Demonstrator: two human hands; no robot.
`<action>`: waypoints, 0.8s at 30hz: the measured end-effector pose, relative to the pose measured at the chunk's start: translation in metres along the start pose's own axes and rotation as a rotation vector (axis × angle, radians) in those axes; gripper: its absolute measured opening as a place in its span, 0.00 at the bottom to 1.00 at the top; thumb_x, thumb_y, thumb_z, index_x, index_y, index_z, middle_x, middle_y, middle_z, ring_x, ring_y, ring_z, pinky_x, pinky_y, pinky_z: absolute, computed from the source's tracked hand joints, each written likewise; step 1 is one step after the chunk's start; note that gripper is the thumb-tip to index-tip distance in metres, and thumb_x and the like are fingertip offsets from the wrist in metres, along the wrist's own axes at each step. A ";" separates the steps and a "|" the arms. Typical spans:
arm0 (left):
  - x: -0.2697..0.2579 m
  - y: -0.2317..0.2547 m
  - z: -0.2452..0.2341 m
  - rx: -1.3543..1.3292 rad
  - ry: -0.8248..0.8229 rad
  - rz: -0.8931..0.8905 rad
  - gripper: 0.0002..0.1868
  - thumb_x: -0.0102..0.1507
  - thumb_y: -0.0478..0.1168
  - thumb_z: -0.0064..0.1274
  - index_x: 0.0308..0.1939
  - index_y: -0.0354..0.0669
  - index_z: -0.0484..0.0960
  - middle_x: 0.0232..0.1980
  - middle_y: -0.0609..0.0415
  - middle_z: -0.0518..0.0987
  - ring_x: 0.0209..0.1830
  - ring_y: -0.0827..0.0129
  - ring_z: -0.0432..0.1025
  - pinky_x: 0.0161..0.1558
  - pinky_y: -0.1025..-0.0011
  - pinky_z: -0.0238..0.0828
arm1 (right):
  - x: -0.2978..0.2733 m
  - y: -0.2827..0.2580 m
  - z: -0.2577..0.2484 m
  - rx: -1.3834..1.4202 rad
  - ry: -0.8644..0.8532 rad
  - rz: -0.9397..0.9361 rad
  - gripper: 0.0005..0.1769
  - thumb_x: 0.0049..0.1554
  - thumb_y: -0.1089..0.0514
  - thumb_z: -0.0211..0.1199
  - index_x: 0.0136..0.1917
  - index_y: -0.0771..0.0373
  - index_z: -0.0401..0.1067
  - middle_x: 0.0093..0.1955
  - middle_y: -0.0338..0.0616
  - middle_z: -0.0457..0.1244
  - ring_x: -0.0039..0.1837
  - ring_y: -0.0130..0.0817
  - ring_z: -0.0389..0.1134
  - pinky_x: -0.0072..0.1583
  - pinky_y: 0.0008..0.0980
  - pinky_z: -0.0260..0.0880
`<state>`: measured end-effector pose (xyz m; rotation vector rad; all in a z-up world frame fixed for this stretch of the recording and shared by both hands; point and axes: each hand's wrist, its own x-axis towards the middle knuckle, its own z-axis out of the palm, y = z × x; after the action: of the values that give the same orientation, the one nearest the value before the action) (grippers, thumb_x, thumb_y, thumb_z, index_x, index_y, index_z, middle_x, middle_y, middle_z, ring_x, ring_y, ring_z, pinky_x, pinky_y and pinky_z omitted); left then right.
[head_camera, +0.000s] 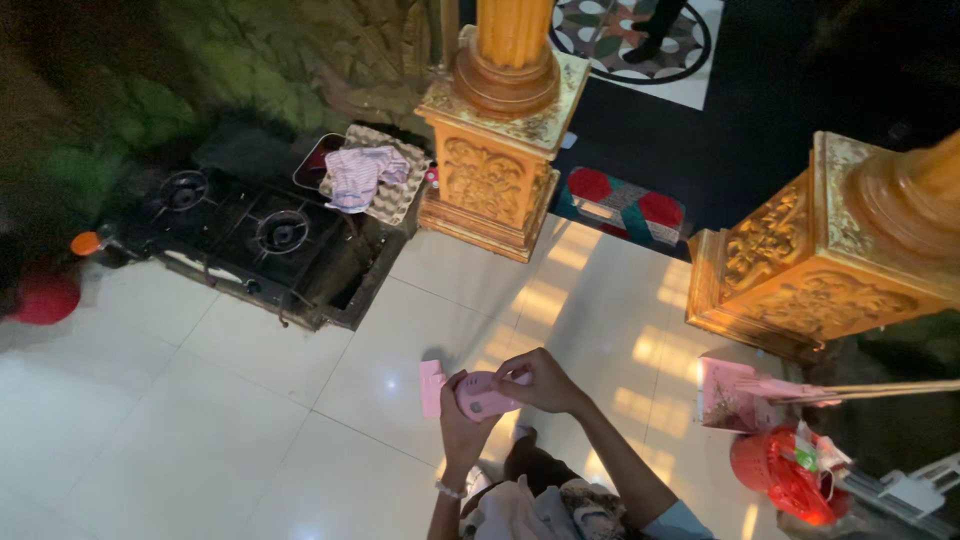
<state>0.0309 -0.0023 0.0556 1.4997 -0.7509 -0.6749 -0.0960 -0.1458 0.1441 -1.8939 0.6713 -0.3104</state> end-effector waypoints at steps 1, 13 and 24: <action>0.002 0.006 0.000 0.001 0.022 -0.008 0.47 0.45 0.37 0.75 0.64 0.37 0.65 0.58 0.45 0.75 0.56 0.59 0.75 0.54 0.64 0.77 | 0.006 0.000 -0.001 0.020 -0.016 -0.030 0.10 0.53 0.55 0.70 0.45 0.64 0.82 0.36 0.41 0.72 0.41 0.23 0.71 0.48 0.28 0.74; 0.055 0.018 -0.049 0.340 0.118 0.194 0.44 0.45 0.51 0.71 0.62 0.42 0.71 0.57 0.43 0.78 0.57 0.46 0.74 0.59 0.54 0.70 | 0.072 0.029 -0.012 0.098 -0.065 0.029 0.10 0.56 0.62 0.64 0.45 0.70 0.82 0.40 0.46 0.74 0.44 0.27 0.71 0.49 0.29 0.72; 0.159 -0.024 -0.136 0.472 -0.141 0.146 0.42 0.44 0.63 0.70 0.56 0.49 0.79 0.53 0.51 0.82 0.52 0.56 0.78 0.54 0.57 0.71 | 0.146 0.076 0.051 0.150 0.124 0.012 0.16 0.63 0.57 0.57 0.49 0.72 0.80 0.45 0.46 0.72 0.49 0.27 0.70 0.54 0.27 0.69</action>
<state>0.2369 -0.0437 0.0438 1.8110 -1.1755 -0.5163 0.0243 -0.2141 0.0415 -1.7373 0.7213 -0.4607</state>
